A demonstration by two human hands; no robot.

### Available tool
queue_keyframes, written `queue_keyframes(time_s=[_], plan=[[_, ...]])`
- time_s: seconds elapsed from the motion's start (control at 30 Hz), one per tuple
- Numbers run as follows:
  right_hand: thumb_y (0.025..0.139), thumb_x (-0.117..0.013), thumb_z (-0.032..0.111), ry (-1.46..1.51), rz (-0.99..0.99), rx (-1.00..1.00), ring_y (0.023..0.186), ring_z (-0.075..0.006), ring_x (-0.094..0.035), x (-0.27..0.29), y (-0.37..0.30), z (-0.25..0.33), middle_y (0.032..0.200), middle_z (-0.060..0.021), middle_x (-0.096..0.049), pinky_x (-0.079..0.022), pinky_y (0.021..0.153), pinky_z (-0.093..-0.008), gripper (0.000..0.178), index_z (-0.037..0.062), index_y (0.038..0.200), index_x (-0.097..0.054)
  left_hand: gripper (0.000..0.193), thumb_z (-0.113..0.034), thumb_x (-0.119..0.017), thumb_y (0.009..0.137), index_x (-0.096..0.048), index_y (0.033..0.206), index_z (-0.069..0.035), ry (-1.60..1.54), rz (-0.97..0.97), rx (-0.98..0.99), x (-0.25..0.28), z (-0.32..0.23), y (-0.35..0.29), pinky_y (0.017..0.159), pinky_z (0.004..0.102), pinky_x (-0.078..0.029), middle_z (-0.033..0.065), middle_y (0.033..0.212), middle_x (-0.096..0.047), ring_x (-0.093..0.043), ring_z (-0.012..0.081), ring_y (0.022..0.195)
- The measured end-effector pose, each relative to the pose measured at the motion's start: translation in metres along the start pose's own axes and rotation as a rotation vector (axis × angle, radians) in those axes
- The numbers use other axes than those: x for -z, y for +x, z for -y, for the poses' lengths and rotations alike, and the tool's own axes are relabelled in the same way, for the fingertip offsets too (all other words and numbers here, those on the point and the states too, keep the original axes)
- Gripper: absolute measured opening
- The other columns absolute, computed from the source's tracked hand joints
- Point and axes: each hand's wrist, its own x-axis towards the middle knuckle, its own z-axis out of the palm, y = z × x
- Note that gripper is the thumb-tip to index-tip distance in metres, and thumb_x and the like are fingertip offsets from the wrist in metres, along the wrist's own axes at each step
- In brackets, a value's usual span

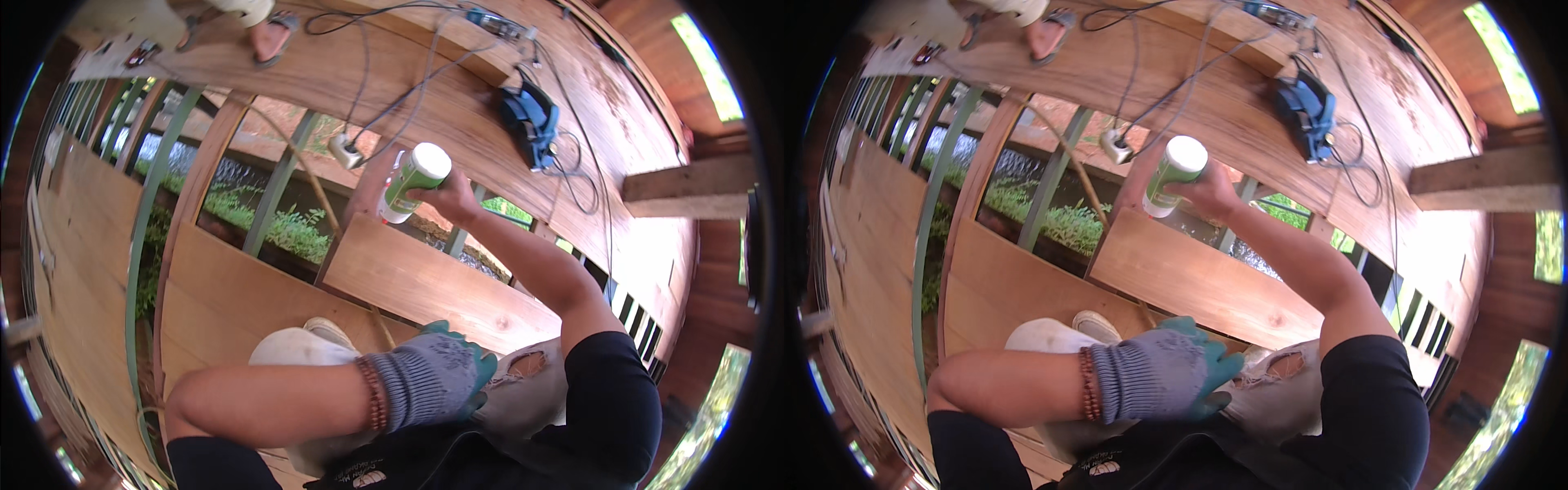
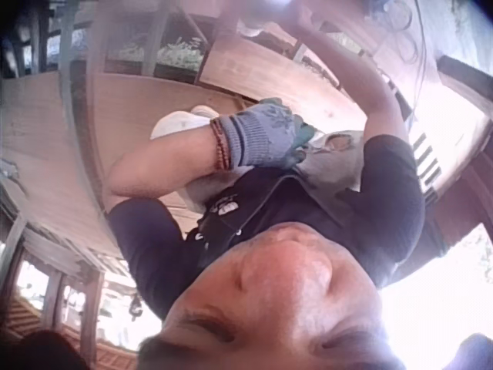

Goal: The person measures and marks a wooden plank, applies adhesive to the subfloor and the plank, positions the plank into place, and secures it using a nail gun. The person repeats this process for additional planks.

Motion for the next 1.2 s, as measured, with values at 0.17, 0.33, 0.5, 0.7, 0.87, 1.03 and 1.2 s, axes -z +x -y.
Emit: queue_keyframes(time_s=[0.17, 0.33, 0.5, 0.7, 0.87, 1.03, 1.2], plan=[[0.076, -0.086, 0.005, 0.112, -0.200, 0.052, 0.110, -0.0240, -0.067, 0.112, -0.010, 0.027, 0.116, -0.0136, -0.071, -0.054, 0.100, -0.0383, 0.050, -0.0010, 0.120, -0.063, 0.041, -0.042, -0.060, 0.093, -0.058, 0.115, -0.008, 0.038, 0.072, 0.004, 0.007, -0.005, 0.004, 0.089, 0.0440, -0.048, 0.0140, 0.098, -0.066, -0.067, 0.0321, 0.092], [0.082, -0.080, 0.006, 0.286, -0.365, 0.045, 0.104, -0.0256, -0.069, 0.199, -0.070, 0.025, 0.115, -0.0138, -0.068, -0.058, 0.090, -0.0383, 0.046, -0.0022, 0.122, -0.060, 0.047, -0.042, -0.063, 0.093, -0.057, 0.124, -0.007, 0.018, 0.114, 0.015, 0.014, -0.008, 0.013, 0.092, 0.0447, -0.048, 0.0149, 0.101, -0.067, -0.066, 0.0318, 0.096], [0.085, -0.078, 0.008, 0.315, -0.768, -0.077, 0.099, -0.0241, -0.070, 0.251, -0.166, -0.004, 0.112, -0.0126, -0.069, -0.061, 0.084, -0.0374, 0.041, -0.0013, 0.121, -0.060, 0.054, -0.043, -0.063, 0.094, -0.056, 0.133, -0.006, -0.012, 0.226, 0.062, 0.023, -0.009, 0.020, 0.096, 0.0450, -0.047, 0.0173, 0.110, -0.068, -0.065, 0.0336, 0.101], [0.079, -0.081, -0.002, 0.171, -1.094, 0.046, 0.095, -0.0156, -0.068, 0.268, -0.246, -0.078, 0.106, -0.0087, -0.072, -0.055, 0.084, -0.0294, 0.039, -0.0027, 0.114, -0.065, 0.049, -0.036, -0.070, 0.089, -0.061, 0.124, -0.002, -0.052, 0.217, 0.174, 0.025, -0.008, 0.042, 0.086, 0.0475, -0.051, 0.0221, 0.103, -0.068, -0.065, 0.0398, 0.095], [0.080, -0.081, -0.002, 0.093, -1.168, 0.032, 0.096, -0.0146, -0.068, 0.263, -0.246, -0.105, 0.106, -0.0081, -0.072, -0.054, 0.086, -0.0297, 0.038, -0.0016, 0.114, -0.065, 0.049, -0.034, -0.069, 0.090, -0.060, 0.124, 0.000, -0.067, 0.336, 0.255, 0.015, 0.000, 0.069, 0.082, 0.0476, -0.053, 0.0242, 0.098, -0.068, -0.066, 0.0422, 0.092], [0.080, -0.082, 0.000, 0.108, -1.190, 0.047, 0.094, -0.0150, -0.068, 0.267, -0.236, -0.110, 0.103, -0.0080, -0.073, -0.054, 0.085, -0.0297, 0.036, -0.0015, 0.112, -0.066, 0.049, -0.034, -0.068, 0.090, -0.060, 0.124, 0.000, -0.060, 0.346, 0.285, 0.008, 0.001, 0.086, 0.084, 0.0478, -0.053, 0.0249, 0.105, -0.068, -0.066, 0.0422, 0.097], [0.080, -0.083, 0.001, 0.028, -1.139, -0.006, 0.099, -0.0158, -0.067, 0.279, -0.236, -0.120, 0.109, -0.0091, -0.072, -0.054, 0.090, -0.0307, 0.041, -0.0025, 0.117, -0.064, 0.051, -0.037, -0.066, 0.092, -0.060, 0.126, 0.000, -0.040, 0.371, 0.313, 0.005, 0.002, 0.102, 0.086, 0.0483, -0.053, 0.0254, 0.109, -0.068, -0.066, 0.0428, 0.099]])
